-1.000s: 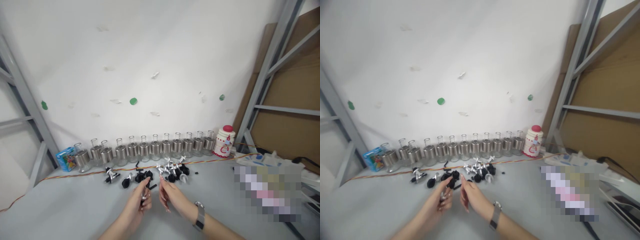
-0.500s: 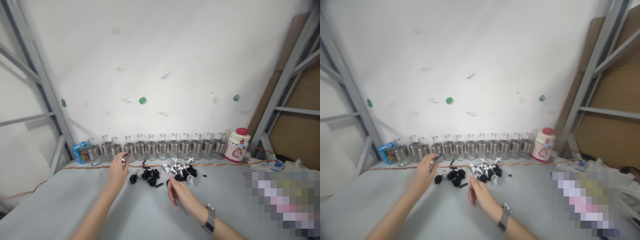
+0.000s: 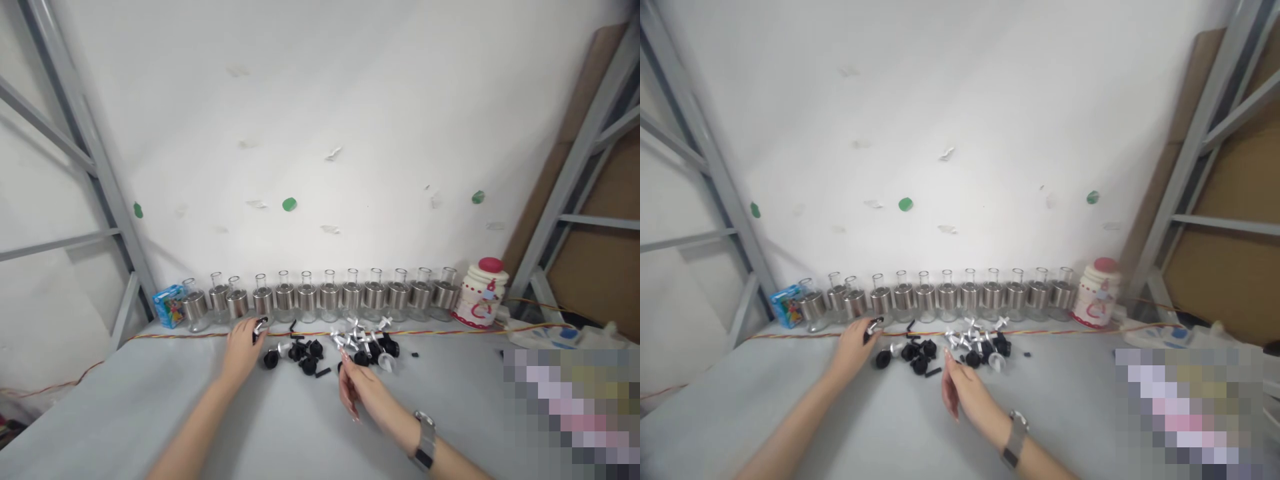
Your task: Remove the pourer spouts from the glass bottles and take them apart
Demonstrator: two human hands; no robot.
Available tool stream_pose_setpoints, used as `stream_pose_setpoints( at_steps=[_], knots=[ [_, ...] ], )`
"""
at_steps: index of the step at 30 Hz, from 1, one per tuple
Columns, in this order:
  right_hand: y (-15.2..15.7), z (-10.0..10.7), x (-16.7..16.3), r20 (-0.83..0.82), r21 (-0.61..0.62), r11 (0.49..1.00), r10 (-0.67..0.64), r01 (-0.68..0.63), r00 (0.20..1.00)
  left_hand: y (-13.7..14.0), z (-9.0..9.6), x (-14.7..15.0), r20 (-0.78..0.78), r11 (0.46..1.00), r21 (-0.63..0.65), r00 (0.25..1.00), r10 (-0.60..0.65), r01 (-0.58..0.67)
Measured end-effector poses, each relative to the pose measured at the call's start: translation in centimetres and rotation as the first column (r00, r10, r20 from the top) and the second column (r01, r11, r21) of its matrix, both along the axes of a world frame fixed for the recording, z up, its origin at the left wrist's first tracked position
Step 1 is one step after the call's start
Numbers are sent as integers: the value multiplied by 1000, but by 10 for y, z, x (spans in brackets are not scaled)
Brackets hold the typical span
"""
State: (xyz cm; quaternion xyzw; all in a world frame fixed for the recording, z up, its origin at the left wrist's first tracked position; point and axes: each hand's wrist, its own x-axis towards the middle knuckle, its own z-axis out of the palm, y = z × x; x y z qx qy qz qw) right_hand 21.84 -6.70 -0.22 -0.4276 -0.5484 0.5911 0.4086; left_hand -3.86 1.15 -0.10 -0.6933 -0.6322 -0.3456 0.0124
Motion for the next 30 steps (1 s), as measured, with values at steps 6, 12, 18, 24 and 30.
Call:
stream_pose_setpoints(
  at_steps=[6, 12, 18, 24, 30],
  knots=[
    [0, -1, -1, -24, 0, 1000, -5, 5, 1000, 2, -3, -2, -39, 1000, -19, 999, 15, -15],
    [1, -2, 0, -9, -3, 1000, 2, -2, 1000, 2, -4, -2, -50, 1000, -4, 998, 30, -30],
    [0, 2, 0, 40, 28, 1000, -10, 9, 999, 2, -5, -2, -48, 998, 50, 998, 29, -26],
    [7, 17, 19, 135, 283, 933, -266, 221, 954, 6, -8, -4, -54, 996, 84, 998, 28, -24],
    [30, 17, 58, 193, 498, 743, -598, 448, 778, 7, -10, -4, -60, 995, 103, 998, 20, -13]
  ],
)
